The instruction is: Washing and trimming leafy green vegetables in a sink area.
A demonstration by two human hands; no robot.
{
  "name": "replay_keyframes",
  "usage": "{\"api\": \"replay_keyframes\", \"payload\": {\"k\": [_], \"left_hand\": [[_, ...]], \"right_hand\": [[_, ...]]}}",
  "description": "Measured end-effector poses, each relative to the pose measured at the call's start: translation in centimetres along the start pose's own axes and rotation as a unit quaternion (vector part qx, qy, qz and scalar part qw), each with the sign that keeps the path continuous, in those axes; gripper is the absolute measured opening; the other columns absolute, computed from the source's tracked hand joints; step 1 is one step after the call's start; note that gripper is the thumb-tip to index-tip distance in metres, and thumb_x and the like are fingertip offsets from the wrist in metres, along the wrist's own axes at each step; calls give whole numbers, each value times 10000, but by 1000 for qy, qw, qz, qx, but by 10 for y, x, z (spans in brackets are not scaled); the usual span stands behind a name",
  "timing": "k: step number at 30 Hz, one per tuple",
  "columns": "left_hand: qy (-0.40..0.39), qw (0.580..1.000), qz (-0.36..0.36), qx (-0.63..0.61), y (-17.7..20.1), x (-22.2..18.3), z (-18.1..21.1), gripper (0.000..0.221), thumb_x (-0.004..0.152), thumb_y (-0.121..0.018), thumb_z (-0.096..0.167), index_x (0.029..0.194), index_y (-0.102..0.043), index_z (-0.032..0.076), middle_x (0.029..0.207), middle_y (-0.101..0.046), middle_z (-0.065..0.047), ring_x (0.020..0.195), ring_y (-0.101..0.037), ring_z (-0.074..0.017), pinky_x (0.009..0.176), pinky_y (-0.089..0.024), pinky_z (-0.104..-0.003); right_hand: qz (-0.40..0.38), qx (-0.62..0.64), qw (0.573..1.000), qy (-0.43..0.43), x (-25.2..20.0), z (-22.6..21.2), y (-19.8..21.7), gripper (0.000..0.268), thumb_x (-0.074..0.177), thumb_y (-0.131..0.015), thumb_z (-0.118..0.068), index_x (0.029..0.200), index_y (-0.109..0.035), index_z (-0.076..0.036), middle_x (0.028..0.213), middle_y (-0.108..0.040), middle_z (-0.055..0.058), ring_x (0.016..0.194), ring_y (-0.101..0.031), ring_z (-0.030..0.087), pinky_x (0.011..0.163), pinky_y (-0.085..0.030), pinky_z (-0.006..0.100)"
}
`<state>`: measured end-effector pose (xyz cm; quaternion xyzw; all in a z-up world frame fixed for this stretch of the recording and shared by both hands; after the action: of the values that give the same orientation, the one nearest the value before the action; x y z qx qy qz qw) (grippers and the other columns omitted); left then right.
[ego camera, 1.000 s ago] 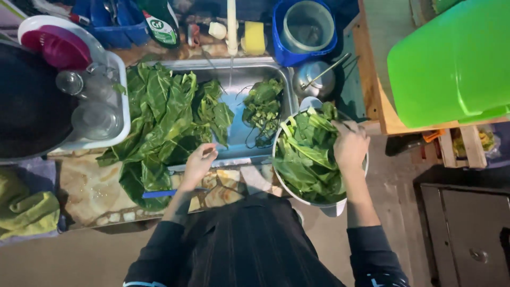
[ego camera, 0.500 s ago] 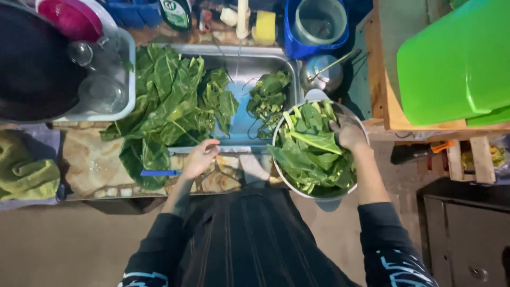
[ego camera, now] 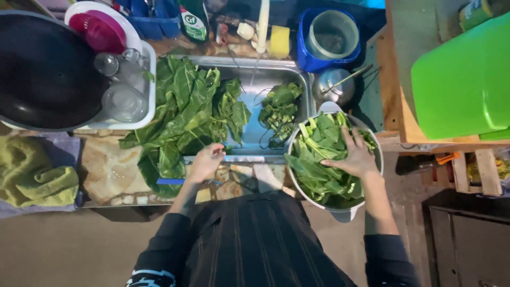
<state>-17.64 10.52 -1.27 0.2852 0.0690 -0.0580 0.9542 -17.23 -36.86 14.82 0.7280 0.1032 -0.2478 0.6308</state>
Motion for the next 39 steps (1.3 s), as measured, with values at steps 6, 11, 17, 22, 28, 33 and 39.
{"api": "replay_keyframes", "payload": {"k": [6,11,17,22,28,33,39], "left_hand": [[-24,998,-20,49,22,-2,4,374,892,-707,317,1185,-700,86,1148,-716,-171,1057,-687,-352,894,-538,-438],[-32,992,-42,119,35,-4,-1,380,868,-694,338,1185,-716,131,1177,-711,-163,1073,-671,-370,912,-529,-465],[0,989,-106,102,30,-1,-24,393,868,-683,393,1203,-712,191,1119,-743,-103,1015,-707,-324,872,-553,-450],[-9,994,-97,52,33,0,-23,393,870,-682,387,1199,-708,174,1075,-762,-100,994,-725,-311,841,-569,-432],[94,992,-81,30,47,-6,-23,416,879,-686,358,1248,-689,164,1102,-744,-152,1023,-709,-351,881,-560,-441],[94,994,-52,-19,59,-5,-8,374,898,-671,317,1237,-699,163,1095,-755,-135,1013,-727,-335,875,-565,-423],[37,994,47,-89,86,62,73,303,930,-648,277,1195,-713,147,1042,-760,-123,965,-751,-309,842,-576,-404]], "right_hand": [[42,11,999,8,-27,-13,42,1240,614,-809,-768,1626,-316,-248,1689,-188,150,1549,-162,380,1198,-210,584],[182,207,951,137,-61,-105,100,861,824,-743,-593,1433,-571,-10,1473,-553,221,1379,-522,354,1128,-406,437],[135,292,926,199,-20,-228,55,520,887,-725,-409,1261,-698,-47,1167,-745,159,1074,-714,283,956,-526,374],[83,331,914,219,99,-299,-64,377,887,-713,-338,1169,-750,-91,1075,-790,85,1017,-756,217,922,-556,335],[86,210,963,143,199,-353,-136,505,840,-803,-415,1159,-672,-47,1094,-725,174,1034,-663,368,887,-508,444],[189,323,907,194,203,-343,-79,345,987,-672,-365,1153,-729,-68,1059,-768,162,943,-725,328,833,-548,412],[-45,652,752,86,217,-300,-24,331,1018,-616,-346,1163,-619,-49,938,-689,65,811,-678,192,720,-600,341]]}}
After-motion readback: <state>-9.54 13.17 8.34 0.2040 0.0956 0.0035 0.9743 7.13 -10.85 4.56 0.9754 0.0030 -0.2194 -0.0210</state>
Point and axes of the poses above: each hand's wrist, its own x-axis towards the middle knuckle, its own y-axis out of the back of the hand, z = x × y, the point moved 9 cm from there along x, towards the middle knuckle
